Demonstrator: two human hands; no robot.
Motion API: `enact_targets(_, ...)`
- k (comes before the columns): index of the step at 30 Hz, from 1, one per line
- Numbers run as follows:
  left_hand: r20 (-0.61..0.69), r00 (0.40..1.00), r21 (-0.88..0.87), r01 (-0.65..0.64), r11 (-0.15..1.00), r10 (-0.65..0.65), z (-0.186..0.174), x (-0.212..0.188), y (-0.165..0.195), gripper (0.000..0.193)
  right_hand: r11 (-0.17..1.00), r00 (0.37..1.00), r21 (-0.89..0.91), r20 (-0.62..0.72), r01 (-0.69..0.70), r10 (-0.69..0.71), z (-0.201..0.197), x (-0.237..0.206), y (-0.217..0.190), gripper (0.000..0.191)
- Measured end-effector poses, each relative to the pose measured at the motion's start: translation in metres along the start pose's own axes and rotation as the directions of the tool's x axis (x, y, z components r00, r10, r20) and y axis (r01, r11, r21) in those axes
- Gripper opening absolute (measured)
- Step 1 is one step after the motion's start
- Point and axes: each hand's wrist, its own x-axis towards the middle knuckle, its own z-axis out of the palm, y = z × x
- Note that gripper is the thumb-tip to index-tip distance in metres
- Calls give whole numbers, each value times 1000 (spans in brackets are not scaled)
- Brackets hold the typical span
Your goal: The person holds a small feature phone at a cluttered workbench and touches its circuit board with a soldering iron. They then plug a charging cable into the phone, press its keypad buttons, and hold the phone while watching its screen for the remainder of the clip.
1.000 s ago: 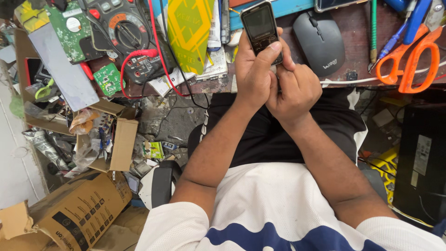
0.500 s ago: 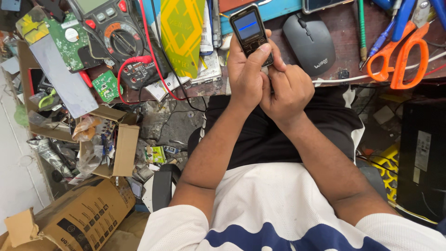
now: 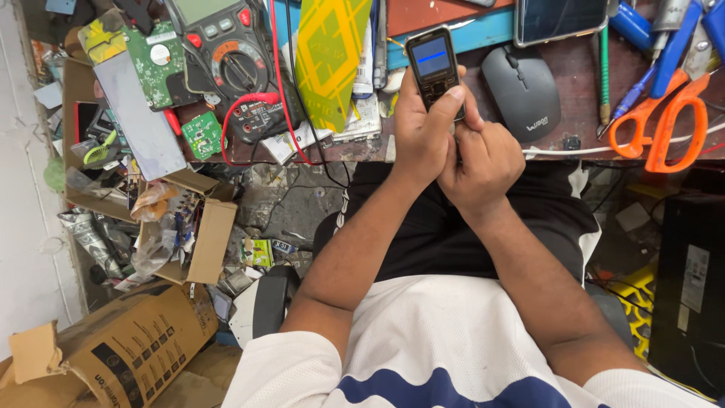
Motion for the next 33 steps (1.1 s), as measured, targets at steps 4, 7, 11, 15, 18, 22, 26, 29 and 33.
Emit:
enact_targets(4,-13,1000,41,-12,999,12,2,1,4,14,1000,1000,14,9,-15,15,-1,1,0,19)
enact_targets(7,-63,998,-7,20,1000,-20,4,3,8,23,1000,1000,10,6,-9,9,-2,2,-1,17)
enact_targets(11,-90,993,-115,62,991,-73,6,4,15,43,1000,1000,3,-6,-9,9,-1,3,-2,18)
enact_targets(15,-58,998,-32,21,999,-23,8,0,20,54,999,1000,34,-14,-2,3,-1,2,-1,18)
enact_targets(18,-89,995,-65,36,997,-41,8,-1,22,59,1000,1000,18,-2,-5,5,-2,1,-2,16)
enact_targets(22,-94,995,-98,6,995,-16,7,-2,22,71,1000,1000,8,9,-14,14,-2,3,-2,16)
enact_targets(26,-131,991,-82,24,996,-35,8,-3,19,60,1000,1000,10,17,-26,25,-4,4,-3,14)
enact_targets(29,-127,991,-26,28,999,-31,6,-1,16,56,999,999,12,17,-33,33,-5,6,-4,14)
enact_targets(33,-117,993,-31,14,999,-17,6,-1,12,51,999,999,15,1,-43,43,-4,8,-5,15)
